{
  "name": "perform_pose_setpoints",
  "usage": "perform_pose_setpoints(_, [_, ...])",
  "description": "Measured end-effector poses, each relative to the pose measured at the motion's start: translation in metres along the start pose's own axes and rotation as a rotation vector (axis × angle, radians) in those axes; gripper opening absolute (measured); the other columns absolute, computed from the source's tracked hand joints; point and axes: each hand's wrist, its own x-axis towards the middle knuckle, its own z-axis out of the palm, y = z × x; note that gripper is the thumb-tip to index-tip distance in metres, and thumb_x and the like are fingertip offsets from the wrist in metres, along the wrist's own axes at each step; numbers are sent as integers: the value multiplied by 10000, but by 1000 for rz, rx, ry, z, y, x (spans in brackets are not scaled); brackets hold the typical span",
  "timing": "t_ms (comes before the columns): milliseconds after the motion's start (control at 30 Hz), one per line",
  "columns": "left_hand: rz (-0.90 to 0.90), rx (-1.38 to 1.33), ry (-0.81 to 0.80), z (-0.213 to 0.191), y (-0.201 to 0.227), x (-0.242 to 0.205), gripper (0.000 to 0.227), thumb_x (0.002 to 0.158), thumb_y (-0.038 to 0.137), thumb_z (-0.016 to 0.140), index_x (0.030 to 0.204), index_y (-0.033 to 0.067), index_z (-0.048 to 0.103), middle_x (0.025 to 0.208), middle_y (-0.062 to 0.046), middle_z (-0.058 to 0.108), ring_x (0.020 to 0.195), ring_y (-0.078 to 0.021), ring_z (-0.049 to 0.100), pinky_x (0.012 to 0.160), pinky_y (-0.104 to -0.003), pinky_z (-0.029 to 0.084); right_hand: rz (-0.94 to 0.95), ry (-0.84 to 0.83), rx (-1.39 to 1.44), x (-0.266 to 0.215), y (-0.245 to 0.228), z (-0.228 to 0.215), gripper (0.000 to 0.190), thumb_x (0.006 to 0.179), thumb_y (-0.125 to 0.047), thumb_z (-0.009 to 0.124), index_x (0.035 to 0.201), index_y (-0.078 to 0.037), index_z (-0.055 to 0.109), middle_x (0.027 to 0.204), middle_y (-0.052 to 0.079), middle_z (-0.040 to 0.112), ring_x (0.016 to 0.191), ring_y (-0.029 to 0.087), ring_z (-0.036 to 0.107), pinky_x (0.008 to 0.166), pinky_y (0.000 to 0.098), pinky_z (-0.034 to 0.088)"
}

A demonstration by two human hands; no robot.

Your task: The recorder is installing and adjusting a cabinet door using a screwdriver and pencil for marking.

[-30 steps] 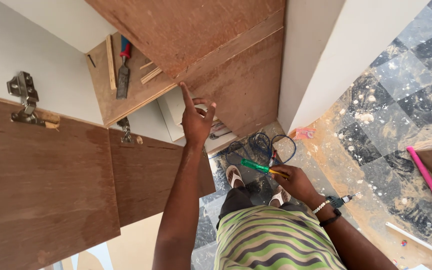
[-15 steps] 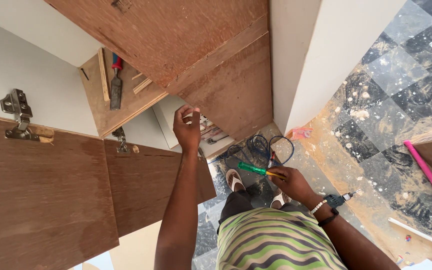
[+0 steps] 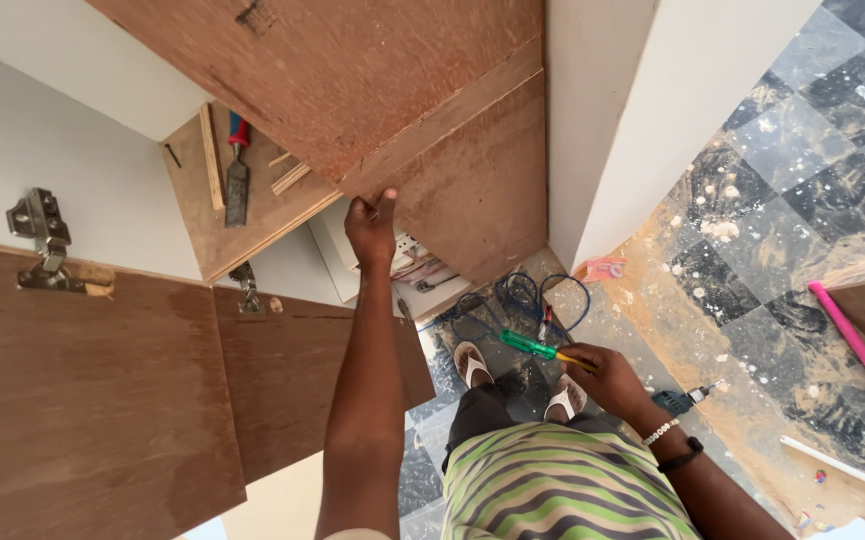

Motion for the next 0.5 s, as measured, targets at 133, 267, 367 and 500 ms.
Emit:
perform_pose_setpoints(133, [50, -133, -41, -1, 2, -9, 421, 884, 365, 806, 1100, 18, 704, 1054, -107, 755, 984, -169, 690, 898, -339, 537, 70, 26, 17, 1, 11, 1, 303, 894, -219, 717, 1163, -82, 747, 1054, 117, 797, 893, 228, 783, 819, 357, 591])
perform_pose_setpoints(267, [67, -89, -16, -2, 11, -15, 433, 893, 301, 812, 1185, 8, 682, 1154, -114, 748, 1100, -185, 670, 928, -338, 504, 35, 24, 11, 3, 10, 2, 298, 895, -223, 714, 1154, -79, 745, 1073, 112, 795, 904, 232, 784, 823, 357, 596])
perform_pose_setpoints(367, [58, -29, 35, -4, 13, -12, 489, 899, 242, 820, 1272, 8, 606, 1268, -118, 694, 1231, -209, 613, 951, -344, 456, 10, 15, -5, 8, 2, 0, 300, 900, -225, 704, 1163, -85, 743, 1098, 108, 785, 920, 244, 776, 826, 364, 591])
perform_pose_setpoints(500, [65, -221, 13, -4, 20, -9, 521, 891, 230, 824, 1300, 26, 574, 1303, -112, 649, 1257, -212, 589, 964, -346, 499, -7, 28, -31, 12, -2, 0, 295, 895, -215, 700, 1153, -79, 745, 1101, 110, 784, 915, 255, 778, 827, 367, 594])
